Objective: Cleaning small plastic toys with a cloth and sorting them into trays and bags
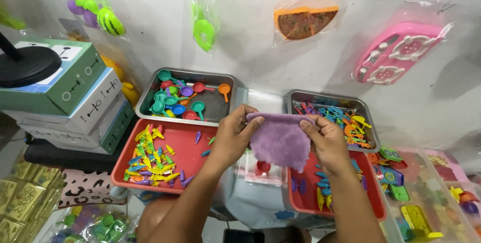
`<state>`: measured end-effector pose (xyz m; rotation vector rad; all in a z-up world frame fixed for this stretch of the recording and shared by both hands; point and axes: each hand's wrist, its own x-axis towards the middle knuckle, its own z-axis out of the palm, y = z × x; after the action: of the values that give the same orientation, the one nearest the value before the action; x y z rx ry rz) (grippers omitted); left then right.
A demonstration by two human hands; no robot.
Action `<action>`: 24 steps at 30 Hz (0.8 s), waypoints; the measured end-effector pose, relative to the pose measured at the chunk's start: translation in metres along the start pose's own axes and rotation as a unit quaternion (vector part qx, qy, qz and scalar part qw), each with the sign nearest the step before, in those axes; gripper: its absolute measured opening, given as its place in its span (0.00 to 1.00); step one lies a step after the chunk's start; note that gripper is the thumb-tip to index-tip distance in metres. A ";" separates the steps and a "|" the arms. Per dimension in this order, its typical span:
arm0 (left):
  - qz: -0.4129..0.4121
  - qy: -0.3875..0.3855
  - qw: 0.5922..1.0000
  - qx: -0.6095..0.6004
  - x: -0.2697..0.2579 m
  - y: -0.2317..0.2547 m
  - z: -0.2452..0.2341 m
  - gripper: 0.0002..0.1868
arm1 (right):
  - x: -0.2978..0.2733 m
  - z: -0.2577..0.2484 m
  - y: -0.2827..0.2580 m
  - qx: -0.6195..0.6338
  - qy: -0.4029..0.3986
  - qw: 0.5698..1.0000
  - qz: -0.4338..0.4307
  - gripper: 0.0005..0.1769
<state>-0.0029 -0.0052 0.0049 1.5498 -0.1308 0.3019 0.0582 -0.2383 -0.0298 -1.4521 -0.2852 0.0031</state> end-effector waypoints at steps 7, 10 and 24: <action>-0.030 0.049 0.997 0.057 0.002 -0.007 0.007 0.08 | 0.001 0.015 -0.013 0.072 0.014 0.993 0.092 0.07; -0.005 0.059 0.992 0.108 0.001 -0.004 0.007 0.08 | 0.001 0.016 -0.004 0.086 0.024 0.992 0.094 0.07; -0.073 0.016 0.989 0.128 -0.004 -0.011 0.016 0.12 | 0.002 -0.024 0.003 -0.059 0.032 0.994 0.090 0.13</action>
<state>-0.0025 -0.0216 -0.0062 1.7986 0.0485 0.2345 0.0650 -0.2613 -0.0346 -1.5881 -0.1028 0.0871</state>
